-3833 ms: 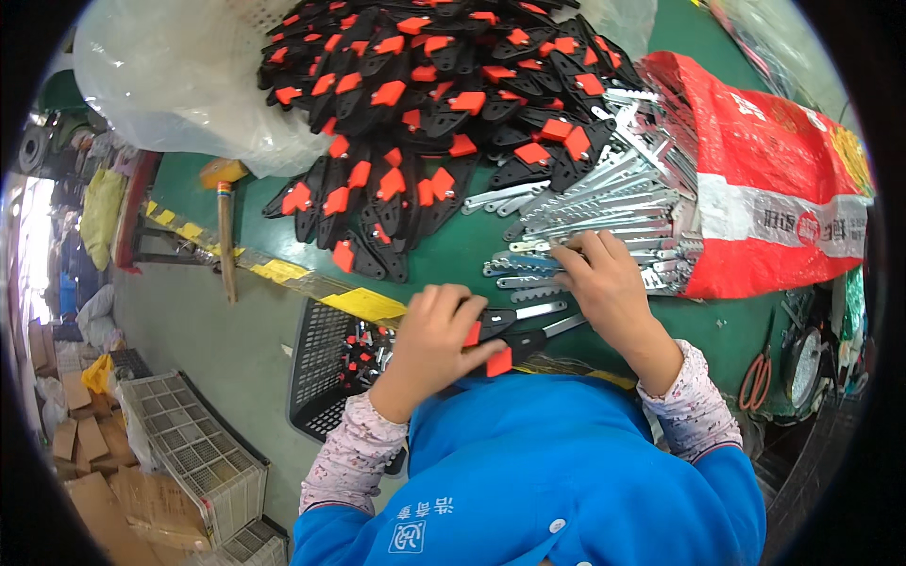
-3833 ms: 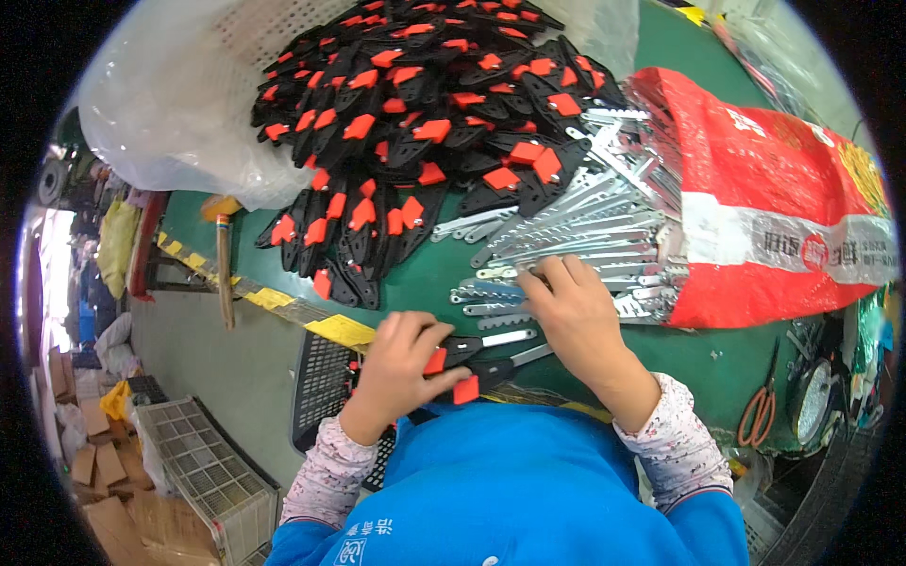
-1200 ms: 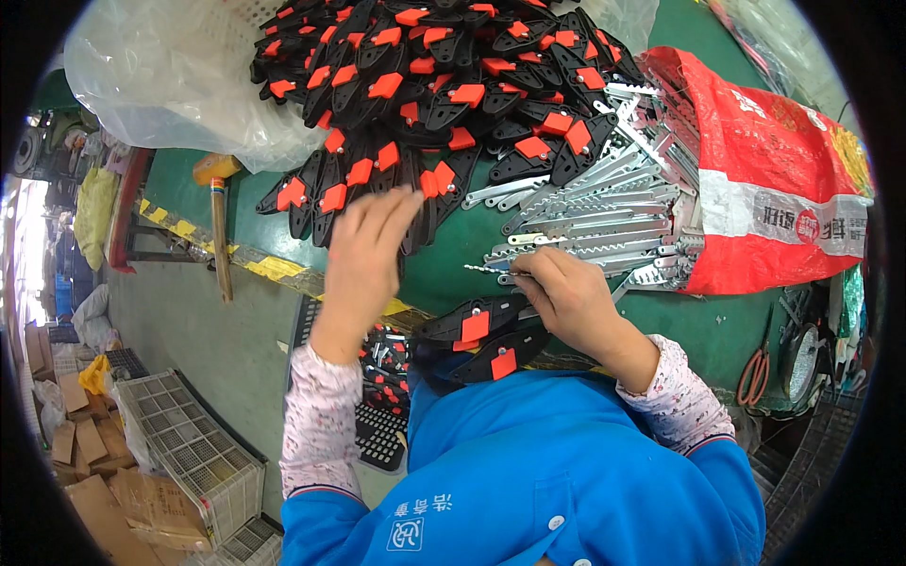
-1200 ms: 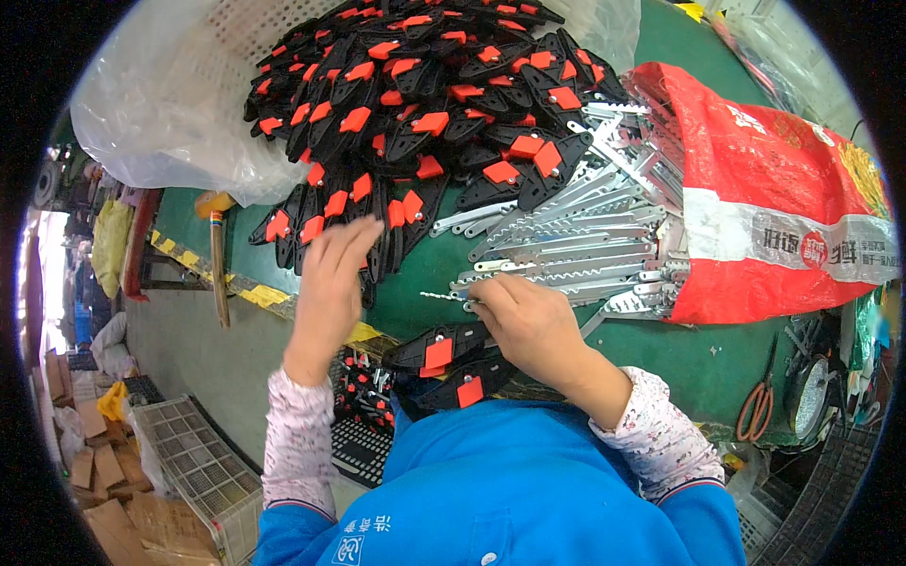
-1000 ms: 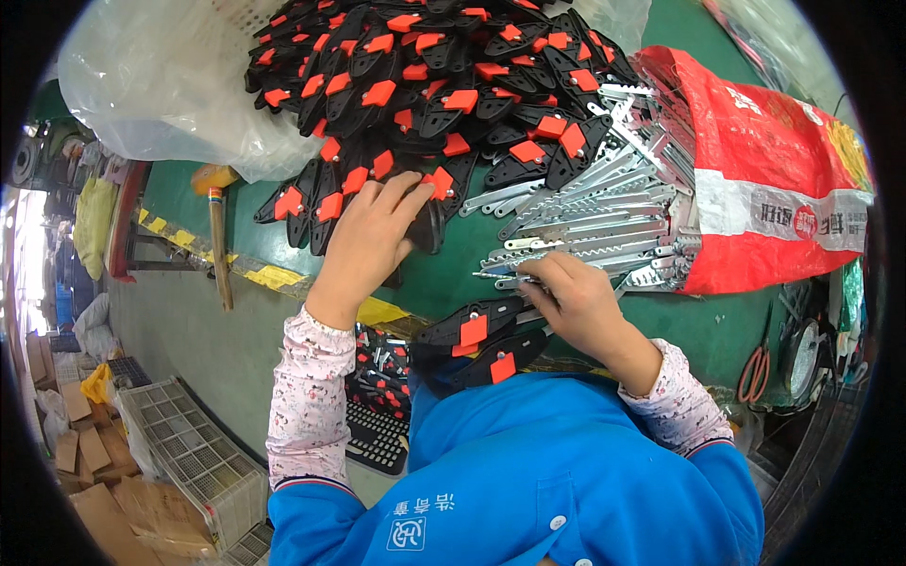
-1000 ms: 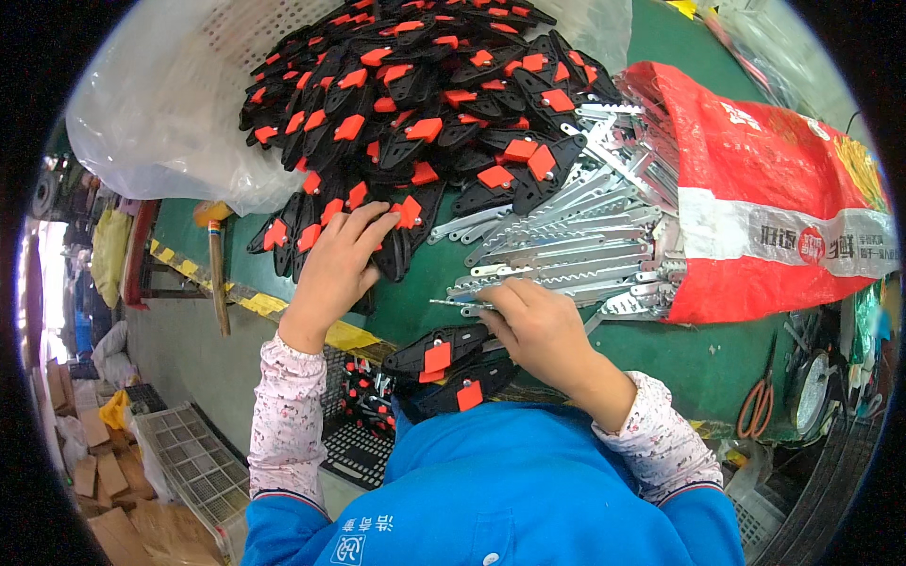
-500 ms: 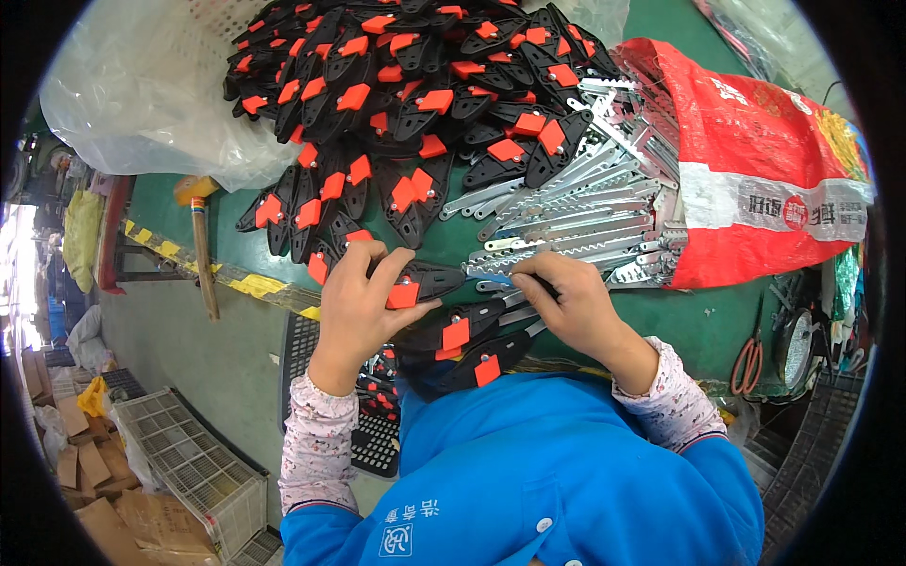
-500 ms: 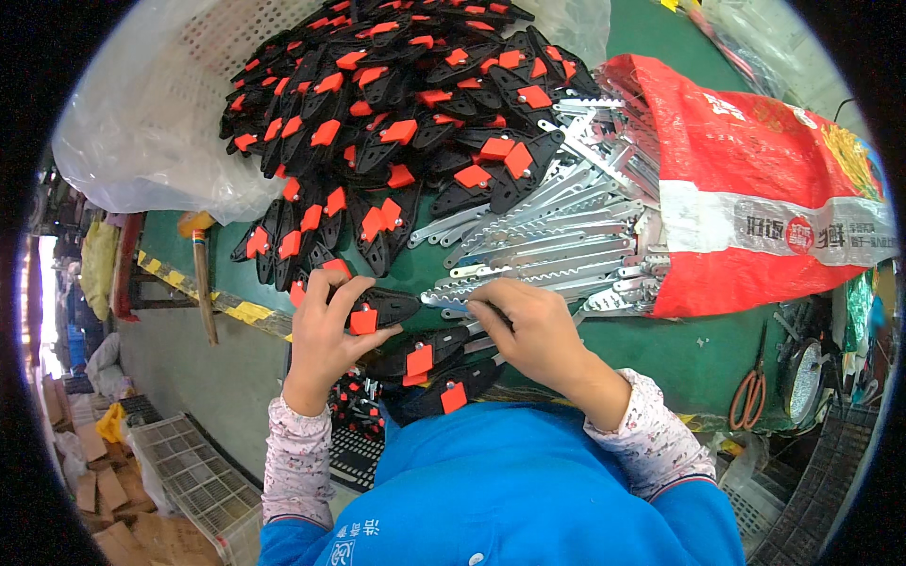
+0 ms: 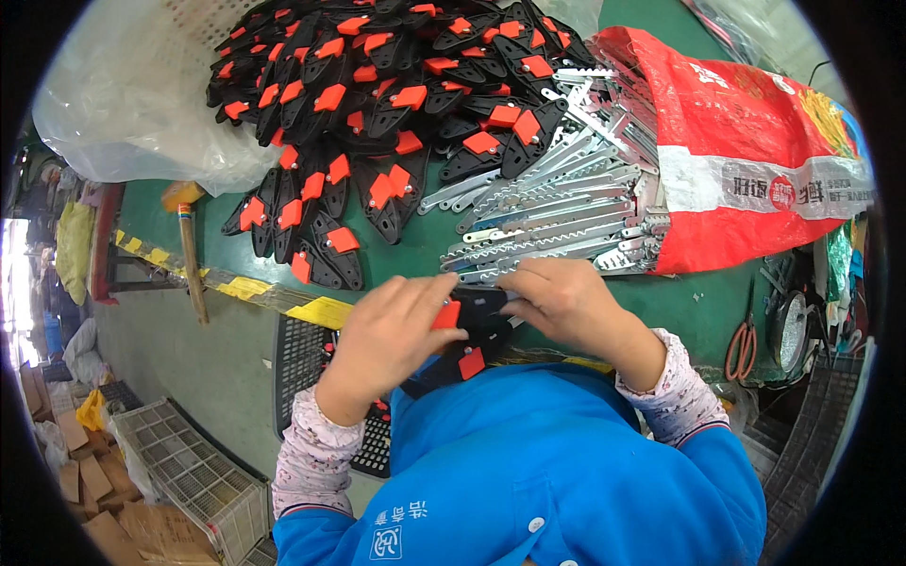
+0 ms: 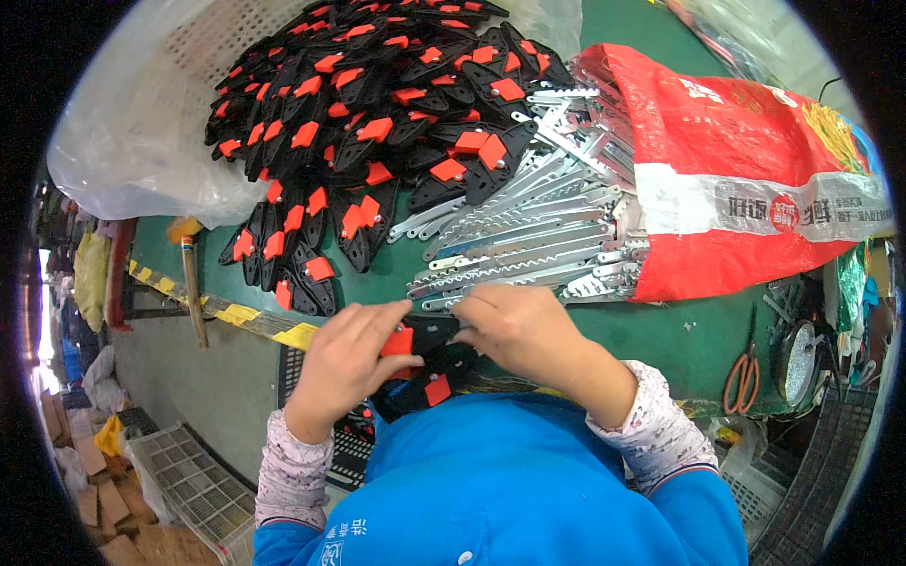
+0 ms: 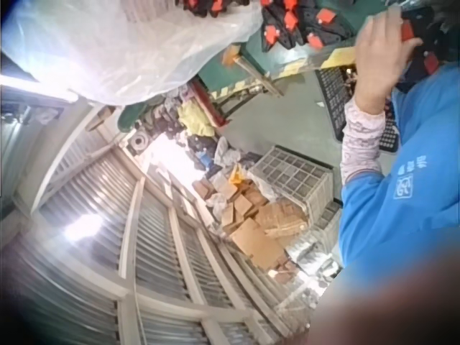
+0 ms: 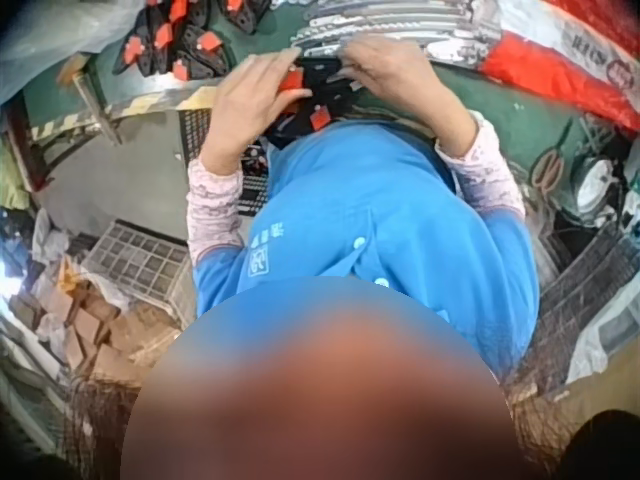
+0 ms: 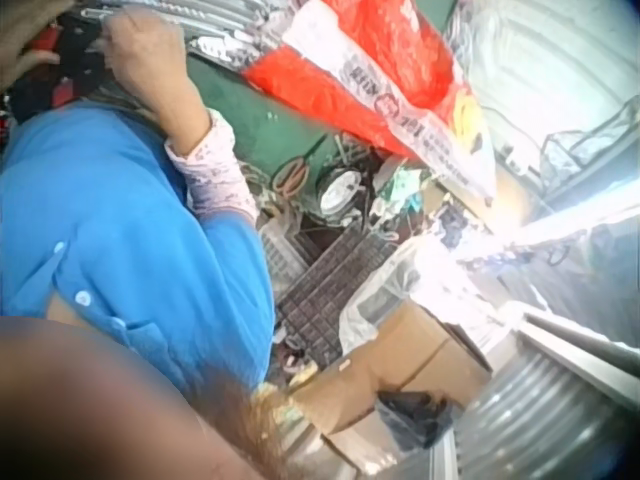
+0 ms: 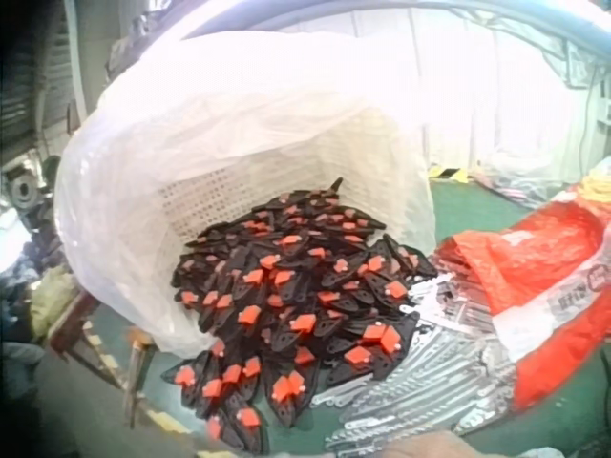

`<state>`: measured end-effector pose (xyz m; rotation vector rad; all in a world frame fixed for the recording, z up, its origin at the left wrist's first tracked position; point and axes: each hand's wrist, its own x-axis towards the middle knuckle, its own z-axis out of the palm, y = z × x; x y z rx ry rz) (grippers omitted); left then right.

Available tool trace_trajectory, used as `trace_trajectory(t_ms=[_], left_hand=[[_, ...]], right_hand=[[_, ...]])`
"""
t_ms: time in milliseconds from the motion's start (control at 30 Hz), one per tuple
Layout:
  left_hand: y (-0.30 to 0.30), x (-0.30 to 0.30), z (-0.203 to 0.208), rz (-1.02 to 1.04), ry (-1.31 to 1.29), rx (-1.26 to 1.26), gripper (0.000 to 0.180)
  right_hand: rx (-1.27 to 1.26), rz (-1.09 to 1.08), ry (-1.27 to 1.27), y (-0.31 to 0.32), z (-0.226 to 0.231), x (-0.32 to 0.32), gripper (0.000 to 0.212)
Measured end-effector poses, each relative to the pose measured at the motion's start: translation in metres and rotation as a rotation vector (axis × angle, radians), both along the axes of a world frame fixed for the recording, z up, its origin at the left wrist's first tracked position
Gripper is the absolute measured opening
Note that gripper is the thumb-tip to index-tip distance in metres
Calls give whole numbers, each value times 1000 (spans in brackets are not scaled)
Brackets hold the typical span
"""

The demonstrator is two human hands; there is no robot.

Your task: The person repeatedly picks up black plastic clips with red inserts and metal serrated strips from a green workbench. They insert the metal strips into the clips by hand and place the assembled units into a white basket. The process continues throughout the clip with no other tools used.

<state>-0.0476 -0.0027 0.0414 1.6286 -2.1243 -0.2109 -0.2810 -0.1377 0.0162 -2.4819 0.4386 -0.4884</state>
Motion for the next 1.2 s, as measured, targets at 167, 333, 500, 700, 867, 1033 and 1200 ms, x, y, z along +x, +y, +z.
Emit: trace_trajectory(t_ms=[167,333,500,700,867,1033,1200], left_hand=[[4,-31,-4,40,51,179,81],[9,-58,-26,112,-35,126,85],[38,-26,-17,222,-98,329,68],[78,34,10,437,-366,500,64],[77,49,7,612,-305,326,47],[45,73,-20,641,-208,19,43],[28,81,-33,527,-149,79,53]], right_hand=[[310,24,45,4,11,-13,56],[148,-29,-14,-14,8,-39,41],[-95,-19,119,-38,13,-74,29],[-382,18,261,-21,-2,-64,12],[-291,100,190,-26,-3,-44,17],[179,-225,-342,-14,12,-19,19],[860,-319,-602,-5,-4,-4,23]])
